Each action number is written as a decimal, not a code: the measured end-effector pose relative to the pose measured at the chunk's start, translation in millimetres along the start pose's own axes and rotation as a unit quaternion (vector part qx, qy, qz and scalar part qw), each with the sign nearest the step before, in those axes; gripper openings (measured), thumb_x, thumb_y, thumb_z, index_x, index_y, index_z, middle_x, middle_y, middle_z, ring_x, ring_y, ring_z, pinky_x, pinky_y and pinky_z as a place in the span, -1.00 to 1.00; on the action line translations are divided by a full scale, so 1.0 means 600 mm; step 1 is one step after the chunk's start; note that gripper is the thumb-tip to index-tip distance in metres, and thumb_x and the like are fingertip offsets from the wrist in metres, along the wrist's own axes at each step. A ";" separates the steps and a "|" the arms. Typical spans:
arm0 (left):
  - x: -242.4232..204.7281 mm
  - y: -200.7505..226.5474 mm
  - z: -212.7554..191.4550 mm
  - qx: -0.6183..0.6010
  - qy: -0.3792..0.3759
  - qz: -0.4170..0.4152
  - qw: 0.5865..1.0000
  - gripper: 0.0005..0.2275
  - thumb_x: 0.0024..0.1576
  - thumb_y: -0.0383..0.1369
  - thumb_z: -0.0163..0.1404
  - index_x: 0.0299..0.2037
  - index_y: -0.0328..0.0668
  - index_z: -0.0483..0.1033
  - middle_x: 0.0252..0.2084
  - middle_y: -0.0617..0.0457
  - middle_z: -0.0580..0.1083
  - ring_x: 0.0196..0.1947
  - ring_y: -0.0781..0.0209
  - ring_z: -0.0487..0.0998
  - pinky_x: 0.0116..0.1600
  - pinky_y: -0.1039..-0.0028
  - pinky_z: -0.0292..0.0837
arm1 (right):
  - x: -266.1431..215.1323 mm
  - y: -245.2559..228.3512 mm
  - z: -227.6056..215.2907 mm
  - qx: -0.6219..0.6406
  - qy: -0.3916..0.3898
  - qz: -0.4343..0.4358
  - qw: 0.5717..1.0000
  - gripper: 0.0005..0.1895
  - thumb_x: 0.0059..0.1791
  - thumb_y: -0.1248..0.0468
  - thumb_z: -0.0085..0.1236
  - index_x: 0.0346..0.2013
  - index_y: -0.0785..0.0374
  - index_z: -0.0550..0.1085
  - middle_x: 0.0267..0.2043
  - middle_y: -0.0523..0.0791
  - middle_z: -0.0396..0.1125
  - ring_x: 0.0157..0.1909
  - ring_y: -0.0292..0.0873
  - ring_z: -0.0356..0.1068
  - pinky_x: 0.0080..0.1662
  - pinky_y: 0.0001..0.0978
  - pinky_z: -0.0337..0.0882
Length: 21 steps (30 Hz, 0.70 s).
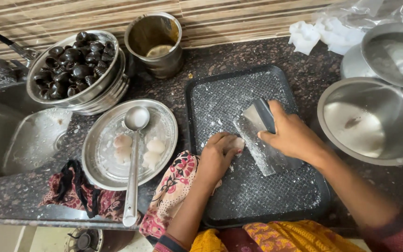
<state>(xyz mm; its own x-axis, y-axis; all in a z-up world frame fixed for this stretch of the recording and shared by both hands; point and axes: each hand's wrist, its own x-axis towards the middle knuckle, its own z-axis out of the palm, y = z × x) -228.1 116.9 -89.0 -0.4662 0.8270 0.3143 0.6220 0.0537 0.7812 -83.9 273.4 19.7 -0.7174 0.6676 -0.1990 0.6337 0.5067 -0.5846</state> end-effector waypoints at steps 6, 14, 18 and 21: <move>0.003 -0.005 0.004 0.010 0.006 0.007 1.000 -0.71 0.00 -0.40 0.27 -0.07 -0.30 0.63 0.02 -0.12 0.56 -0.02 -0.10 0.60 0.05 0.28 0.53 | 0.031 0.013 0.008 -0.012 -0.022 -0.043 0.999 -0.26 -0.08 0.19 0.25 0.25 0.33 0.07 -0.32 0.29 0.42 -0.21 0.34 0.51 -0.18 0.11 0.45; 0.000 -0.015 0.013 0.006 0.006 -0.005 1.000 -0.71 -0.01 -0.41 0.27 -0.08 -0.30 0.62 0.00 -0.11 0.56 -0.06 -0.08 0.61 0.03 0.29 0.55 | 0.083 -0.019 0.043 -0.080 -0.021 -0.079 0.993 -0.36 -0.12 0.26 0.27 0.12 0.37 0.15 -0.26 0.31 0.43 -0.10 0.38 0.45 -0.07 0.17 0.41; -0.003 -0.020 0.013 0.020 0.011 0.027 0.999 -0.71 -0.01 -0.43 0.26 -0.08 -0.34 0.61 0.00 -0.15 0.54 -0.06 -0.14 0.59 0.04 0.25 0.52 | 0.103 -0.024 0.075 -0.083 -0.007 -0.113 0.990 -0.39 -0.13 0.31 0.24 0.09 0.39 0.16 -0.26 0.30 0.43 -0.11 0.37 0.45 -0.07 0.17 0.42; -0.001 -0.009 0.007 0.018 0.008 0.033 0.999 -0.72 0.01 -0.42 0.25 -0.09 -0.36 0.59 -0.04 -0.12 0.55 -0.07 -0.14 0.58 0.05 0.25 0.50 | 0.099 -0.026 0.081 -0.099 -0.004 -0.102 0.990 -0.39 -0.11 0.32 0.22 0.13 0.39 0.15 -0.27 0.30 0.44 -0.12 0.37 0.46 -0.06 0.17 0.42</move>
<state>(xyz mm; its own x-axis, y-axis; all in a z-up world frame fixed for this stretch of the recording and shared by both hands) -228.4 118.3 -95.7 -0.4337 0.8204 0.3727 0.6734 0.0202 0.7390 -150.6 278.7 -21.3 -0.8379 0.5366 -0.0996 0.5194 0.7281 -0.4473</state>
